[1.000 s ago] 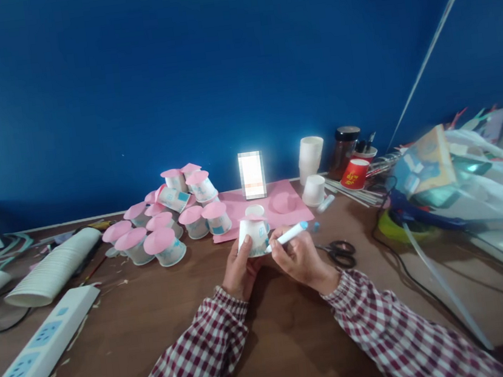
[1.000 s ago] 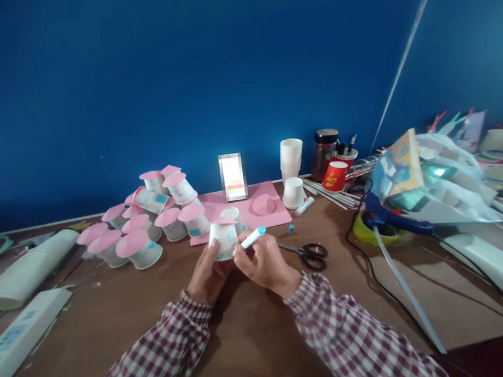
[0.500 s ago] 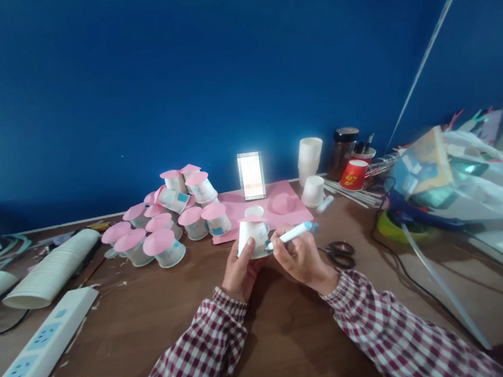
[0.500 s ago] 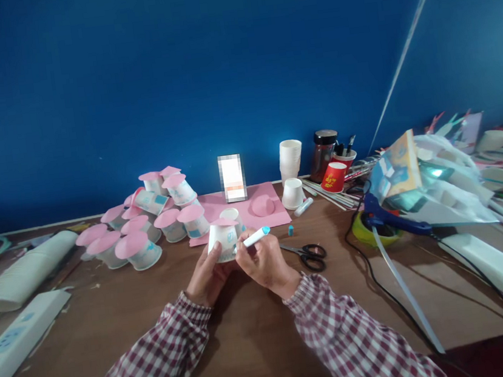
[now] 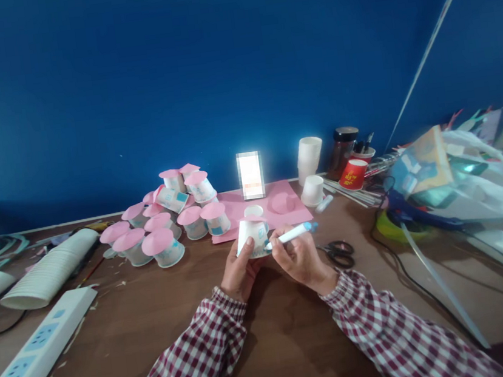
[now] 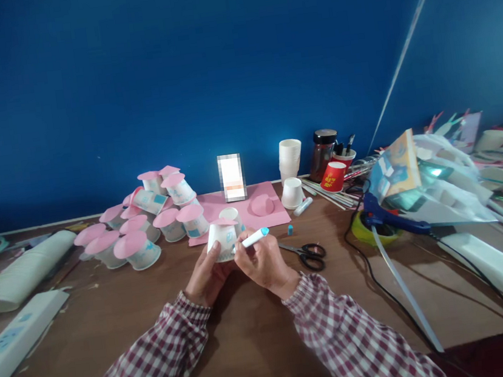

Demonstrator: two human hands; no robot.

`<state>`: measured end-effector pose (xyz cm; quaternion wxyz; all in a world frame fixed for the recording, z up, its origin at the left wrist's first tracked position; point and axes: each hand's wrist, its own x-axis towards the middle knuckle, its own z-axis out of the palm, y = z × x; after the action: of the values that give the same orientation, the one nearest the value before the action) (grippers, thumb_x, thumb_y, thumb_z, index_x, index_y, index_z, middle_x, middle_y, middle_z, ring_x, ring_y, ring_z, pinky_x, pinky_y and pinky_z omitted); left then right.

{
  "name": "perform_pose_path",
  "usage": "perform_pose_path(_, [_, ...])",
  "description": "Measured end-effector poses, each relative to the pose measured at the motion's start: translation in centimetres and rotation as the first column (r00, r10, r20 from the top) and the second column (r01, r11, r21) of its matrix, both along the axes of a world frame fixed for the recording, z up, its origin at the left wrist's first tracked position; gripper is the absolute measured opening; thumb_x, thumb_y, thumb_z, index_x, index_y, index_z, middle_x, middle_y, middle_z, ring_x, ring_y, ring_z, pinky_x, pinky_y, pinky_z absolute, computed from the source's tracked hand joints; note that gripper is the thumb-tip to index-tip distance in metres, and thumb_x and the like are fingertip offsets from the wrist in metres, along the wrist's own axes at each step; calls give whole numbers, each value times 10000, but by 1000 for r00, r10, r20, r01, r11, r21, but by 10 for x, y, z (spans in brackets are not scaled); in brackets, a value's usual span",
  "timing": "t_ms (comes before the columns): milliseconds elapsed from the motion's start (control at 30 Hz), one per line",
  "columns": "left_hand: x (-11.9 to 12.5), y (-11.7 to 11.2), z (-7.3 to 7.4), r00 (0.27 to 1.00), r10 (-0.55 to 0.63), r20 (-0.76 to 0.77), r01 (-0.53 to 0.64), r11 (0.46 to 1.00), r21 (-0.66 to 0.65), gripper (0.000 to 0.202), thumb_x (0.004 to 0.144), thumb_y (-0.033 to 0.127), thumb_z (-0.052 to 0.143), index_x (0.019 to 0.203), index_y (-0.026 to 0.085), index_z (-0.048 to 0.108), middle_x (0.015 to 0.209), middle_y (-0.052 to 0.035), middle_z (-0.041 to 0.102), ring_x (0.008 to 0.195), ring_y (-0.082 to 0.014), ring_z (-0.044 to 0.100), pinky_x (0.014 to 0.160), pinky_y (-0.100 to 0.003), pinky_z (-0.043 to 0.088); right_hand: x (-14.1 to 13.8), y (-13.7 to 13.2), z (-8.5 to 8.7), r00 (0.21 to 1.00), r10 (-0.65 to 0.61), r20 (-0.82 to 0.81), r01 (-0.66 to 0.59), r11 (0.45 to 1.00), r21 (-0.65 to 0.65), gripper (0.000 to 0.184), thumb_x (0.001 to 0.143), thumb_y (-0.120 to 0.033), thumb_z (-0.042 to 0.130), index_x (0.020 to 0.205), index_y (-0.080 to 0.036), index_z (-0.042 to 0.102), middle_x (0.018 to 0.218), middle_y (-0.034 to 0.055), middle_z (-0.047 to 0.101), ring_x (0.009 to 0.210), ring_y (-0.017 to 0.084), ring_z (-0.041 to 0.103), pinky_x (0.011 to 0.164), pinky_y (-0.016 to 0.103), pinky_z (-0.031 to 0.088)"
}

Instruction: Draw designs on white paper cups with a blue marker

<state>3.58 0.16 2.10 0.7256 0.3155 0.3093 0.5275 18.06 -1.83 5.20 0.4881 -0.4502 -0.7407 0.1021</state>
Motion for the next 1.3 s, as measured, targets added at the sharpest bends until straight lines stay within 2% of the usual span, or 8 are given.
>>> perform_pose_path(167, [0,-1,2,1000,-1,-3,1,1000,9,494,764,369,654,1197,159,543,1076,-120,641,905,-227,628,782,-361,526,0,0,1,1000,-5,12,5,1000,10,155,863,-249,422,788,-177,537,696,21,582,638,144,545,641,257,428])
perform_pose_path(433, [0,-1,2,1000,15,-17,-16,1000,-21,510,750,377,669,1199,171,540,1062,-109,649,911,-227,631,767,-342,529,0,0,-1,1000,-4,-28,5,999,36,160,864,-258,424,785,-181,540,704,25,593,652,148,563,629,251,431])
perform_pose_path(867, [1,-2,5,999,40,1,-40,999,-13,486,752,367,667,1179,164,555,1052,-104,659,874,-209,642,710,-300,532,0,0,2,1000,-1,15,1,1000,7,163,864,-249,422,767,-186,537,669,12,584,616,136,552,616,241,424])
perform_pose_path(1067, [0,-3,7,1000,25,1,-25,1000,9,503,768,376,648,1204,151,539,1111,-126,638,949,-243,627,790,-346,525,-1,1,2,1000,-2,20,3,999,-50,145,843,-236,450,736,-181,529,624,-2,572,550,116,525,555,218,399])
perform_pose_path(1300, [0,-3,6,1000,-4,5,4,1000,25,505,775,370,642,1214,144,532,1143,-136,621,1007,-256,606,861,-378,499,-1,3,2,1000,10,-6,-11,996,-93,153,825,-235,461,702,-175,530,606,-4,562,550,115,521,558,222,402])
